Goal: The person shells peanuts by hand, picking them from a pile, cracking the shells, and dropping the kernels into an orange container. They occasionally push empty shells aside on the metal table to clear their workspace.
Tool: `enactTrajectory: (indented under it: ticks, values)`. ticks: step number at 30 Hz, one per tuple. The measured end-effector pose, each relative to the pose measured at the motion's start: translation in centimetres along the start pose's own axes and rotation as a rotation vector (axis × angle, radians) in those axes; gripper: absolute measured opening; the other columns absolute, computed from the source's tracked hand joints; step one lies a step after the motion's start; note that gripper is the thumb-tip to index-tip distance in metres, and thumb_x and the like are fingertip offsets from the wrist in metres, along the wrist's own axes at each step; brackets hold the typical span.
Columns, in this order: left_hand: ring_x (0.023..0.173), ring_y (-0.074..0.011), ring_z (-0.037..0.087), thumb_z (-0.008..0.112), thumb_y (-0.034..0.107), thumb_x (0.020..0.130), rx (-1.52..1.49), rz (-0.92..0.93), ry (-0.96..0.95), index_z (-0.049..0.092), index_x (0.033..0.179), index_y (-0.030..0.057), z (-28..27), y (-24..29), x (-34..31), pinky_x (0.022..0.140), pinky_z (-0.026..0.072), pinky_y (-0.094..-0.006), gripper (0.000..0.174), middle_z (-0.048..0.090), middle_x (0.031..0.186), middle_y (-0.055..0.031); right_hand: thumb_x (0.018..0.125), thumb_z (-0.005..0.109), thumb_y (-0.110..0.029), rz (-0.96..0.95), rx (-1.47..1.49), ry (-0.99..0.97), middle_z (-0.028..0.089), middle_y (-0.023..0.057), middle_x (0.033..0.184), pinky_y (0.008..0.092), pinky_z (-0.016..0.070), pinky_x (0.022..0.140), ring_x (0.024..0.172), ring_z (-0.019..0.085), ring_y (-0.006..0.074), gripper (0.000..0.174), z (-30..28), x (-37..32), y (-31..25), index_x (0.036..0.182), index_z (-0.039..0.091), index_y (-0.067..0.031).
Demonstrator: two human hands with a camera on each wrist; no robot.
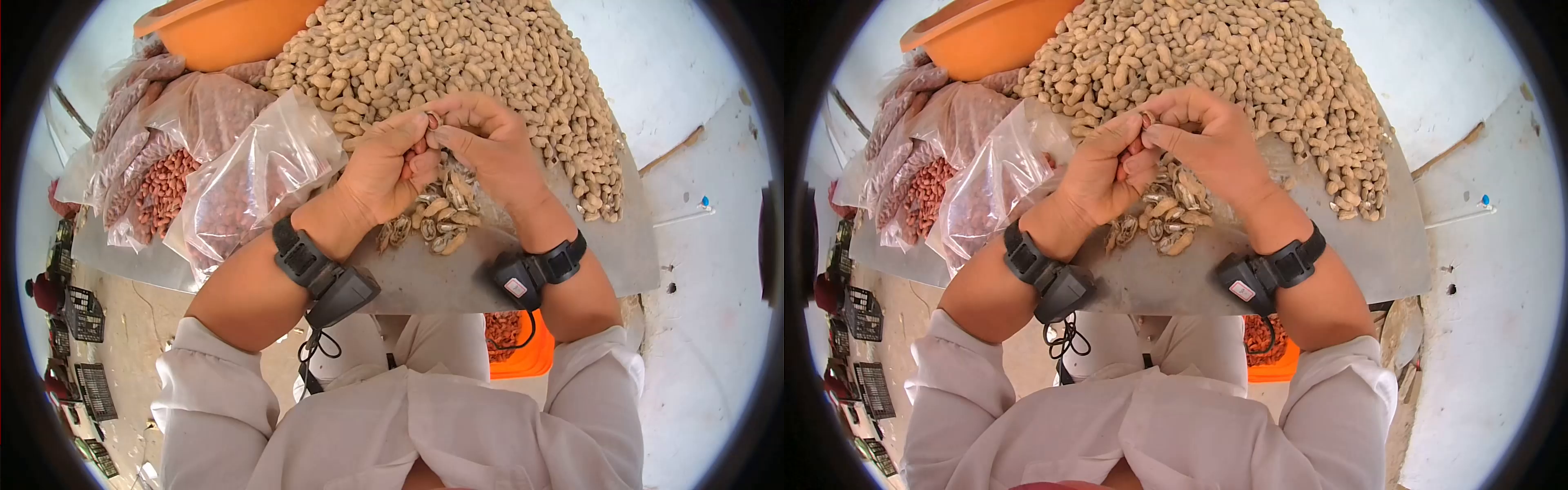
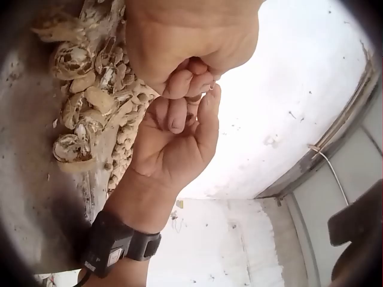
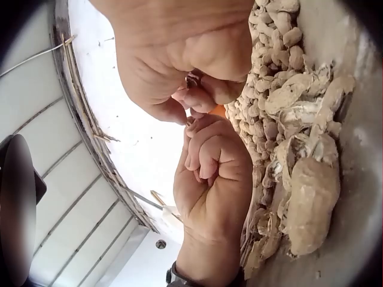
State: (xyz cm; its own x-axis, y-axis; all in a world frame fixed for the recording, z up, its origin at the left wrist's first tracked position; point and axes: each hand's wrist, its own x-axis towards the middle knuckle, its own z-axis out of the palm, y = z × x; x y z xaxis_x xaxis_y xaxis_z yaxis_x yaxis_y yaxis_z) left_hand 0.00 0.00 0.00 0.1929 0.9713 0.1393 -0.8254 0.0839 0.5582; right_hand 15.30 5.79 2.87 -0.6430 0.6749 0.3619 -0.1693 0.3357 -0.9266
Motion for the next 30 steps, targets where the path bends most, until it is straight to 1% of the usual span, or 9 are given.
enactTrajectory:
  ticks: [5,11,14,17,20,23,26,29,30]
  values:
    - [0.052,-0.0063,0.037,0.044,0.013,0.095,0.021,0.01,-0.068,0.05,0.11,0.0043,0.2,0.1,0.0,0.044,0.0318,-0.0164,0.018,0.053,0.08,-0.0032,0.081,0.063,-0.005,-0.009,-0.168,0.094,0.063,0.0027,0.087,0.0218,0.0464,0.067,0.077,0.057,0.0079,0.022,0.7,-0.1,-0.3,0.102,0.065,0.0003]
    - [0.05,-0.0065,0.035,0.044,0.014,0.095,-0.082,0.02,-0.089,0.051,0.105,0.0059,-0.2,-0.2,0.0,0.042,0.0301,-0.0163,0.015,0.054,0.076,-0.0052,0.082,0.061,-0.005,-0.16,-0.287,0.027,0.064,0.0057,0.09,0.0247,0.0473,0.069,0.079,0.058,0.0111,0.02,0.4,0.0,-0.3,0.101,0.064,0.0003]
    - [0.048,-0.0063,0.034,0.044,0.017,0.095,-0.134,-0.016,-0.067,0.053,0.099,0.0068,-0.4,-0.1,0.1,0.04,0.0283,-0.016,0.014,0.053,0.073,-0.0053,0.082,0.059,-0.003,-0.316,-0.517,0.04,0.064,0.0089,0.089,0.0258,0.0477,0.069,0.077,0.06,0.0156,0.02,0.6,0.1,-0.8,0.101,0.064,-0.0012]
    - [0.047,-0.0063,0.034,0.045,0.021,0.095,-0.144,-0.067,0.04,0.053,0.091,0.0071,-0.2,-0.1,0.0,0.039,0.0273,-0.0159,0.016,0.052,0.071,-0.0049,0.08,0.06,-0.003,-0.501,-0.813,0.09,0.063,0.0105,0.089,0.0278,0.0493,0.067,0.077,0.062,0.0221,0.021,0.5,0.3,-1.0,0.1,0.063,-0.0039]
    - [0.046,-0.0065,0.034,0.045,0.023,0.095,-0.194,-0.143,0.122,0.052,0.086,0.0069,0.2,-0.3,-0.2,0.039,0.0271,-0.0162,0.02,0.052,0.07,-0.0046,0.078,0.062,-0.005,-0.604,-0.968,0.047,0.062,0.0104,0.092,0.0304,0.0506,0.066,0.077,0.061,0.0267,0.022,0.4,0.3,-0.7,0.1,0.062,-0.0055]
    - [0.046,-0.0066,0.034,0.044,0.025,0.095,-0.19,-0.156,0.145,0.05,0.081,0.0067,0.0,-0.5,-0.1,0.039,0.0267,-0.0167,0.024,0.052,0.07,-0.0043,0.076,0.063,-0.005,-0.556,-0.986,-0.001,0.062,0.0095,0.096,0.0318,0.0511,0.066,0.079,0.061,0.0274,0.023,0.6,0.1,-1.1,0.1,0.062,-0.0062]
    - [0.046,-0.0066,0.034,0.044,0.026,0.096,-0.155,-0.175,0.153,0.049,0.079,0.0066,-0.2,-0.5,0.0,0.038,0.0263,-0.0173,0.026,0.053,0.07,-0.0045,0.075,0.062,-0.004,-0.609,-0.987,0.0,0.062,0.0097,0.095,0.0311,0.051,0.065,0.079,0.061,0.0275,0.022,0.5,0.2,-1.0,0.097,0.062,-0.0059]
    - [0.045,-0.0066,0.034,0.044,0.026,0.095,-0.162,-0.201,0.125,0.047,0.077,0.0063,-0.3,-0.4,0.0,0.038,0.0261,-0.0178,0.027,0.053,0.07,-0.0045,0.077,0.062,-0.002,-0.559,-0.879,-0.015,0.065,0.0088,0.09,0.0291,0.0505,0.063,0.075,0.063,0.0205,0.02,0.4,0.2,-0.9,0.097,0.063,-0.005]
    - [0.045,-0.0066,0.033,0.044,0.025,0.095,-0.164,-0.19,0.121,0.047,0.077,0.0061,-0.3,-0.4,0.0,0.038,0.0263,-0.0177,0.027,0.053,0.07,-0.0044,0.078,0.061,-0.002,-0.437,-0.745,0.002,0.065,0.0076,0.088,0.0275,0.0495,0.062,0.073,0.062,0.0173,0.019,0.3,0.0,-1.0,0.097,0.064,-0.0043]
